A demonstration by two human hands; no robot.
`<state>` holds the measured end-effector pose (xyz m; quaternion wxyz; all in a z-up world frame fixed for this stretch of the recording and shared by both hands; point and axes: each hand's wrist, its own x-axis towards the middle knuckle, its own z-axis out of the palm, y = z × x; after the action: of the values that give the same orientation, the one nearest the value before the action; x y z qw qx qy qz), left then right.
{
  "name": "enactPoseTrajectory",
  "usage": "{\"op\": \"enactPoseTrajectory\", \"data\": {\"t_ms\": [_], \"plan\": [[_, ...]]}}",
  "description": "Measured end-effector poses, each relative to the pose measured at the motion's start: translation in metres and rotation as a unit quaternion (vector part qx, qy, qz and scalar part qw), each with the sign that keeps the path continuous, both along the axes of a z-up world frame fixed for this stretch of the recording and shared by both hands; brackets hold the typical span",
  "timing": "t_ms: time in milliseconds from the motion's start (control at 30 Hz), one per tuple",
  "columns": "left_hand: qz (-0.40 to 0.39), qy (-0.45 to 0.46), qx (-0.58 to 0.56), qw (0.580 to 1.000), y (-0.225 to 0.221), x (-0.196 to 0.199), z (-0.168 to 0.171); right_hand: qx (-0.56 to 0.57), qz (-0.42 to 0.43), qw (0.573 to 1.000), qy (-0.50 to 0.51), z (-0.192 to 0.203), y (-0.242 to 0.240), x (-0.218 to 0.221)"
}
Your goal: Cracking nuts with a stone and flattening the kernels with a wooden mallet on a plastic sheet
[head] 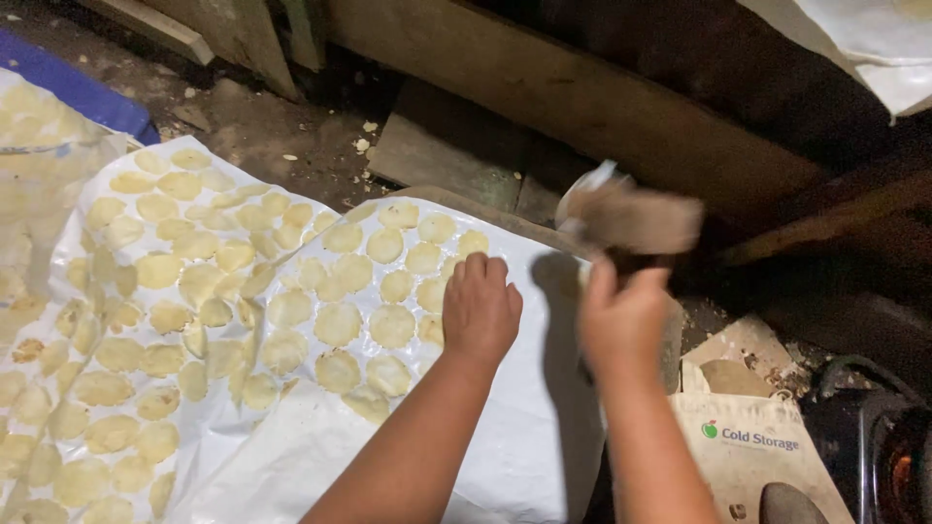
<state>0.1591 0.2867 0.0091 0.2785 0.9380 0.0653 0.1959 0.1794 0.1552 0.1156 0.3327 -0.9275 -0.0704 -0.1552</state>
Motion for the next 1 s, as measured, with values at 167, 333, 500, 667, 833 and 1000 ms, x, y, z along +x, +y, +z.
{"op": "enactPoseTrajectory", "data": {"t_ms": [167,333,500,667,833,1000], "plan": [[-0.024,0.04,-0.013,0.999,0.003,-0.021,0.012,-0.123,-0.051,0.94,0.315,-0.036,0.002,0.005],[-0.053,0.039,-0.015,0.998,0.005,0.012,-0.001,-0.033,-0.104,0.956,0.274,0.037,-0.005,-0.008],[-0.095,0.069,-0.062,0.991,0.002,0.032,0.001,0.114,-0.009,0.992,0.053,0.114,-0.031,-0.02],[-0.096,0.091,-0.106,0.986,0.006,0.031,0.008,0.176,0.05,0.978,-0.099,0.07,-0.023,-0.012],[-0.029,-0.02,-0.035,0.999,0.022,-0.019,0.014,-0.128,-0.069,0.957,0.251,-0.063,0.007,-0.004],[-0.104,-0.01,0.005,0.995,0.015,-0.034,-0.001,-0.084,-0.062,0.939,0.328,-0.033,-0.018,0.013]]}}
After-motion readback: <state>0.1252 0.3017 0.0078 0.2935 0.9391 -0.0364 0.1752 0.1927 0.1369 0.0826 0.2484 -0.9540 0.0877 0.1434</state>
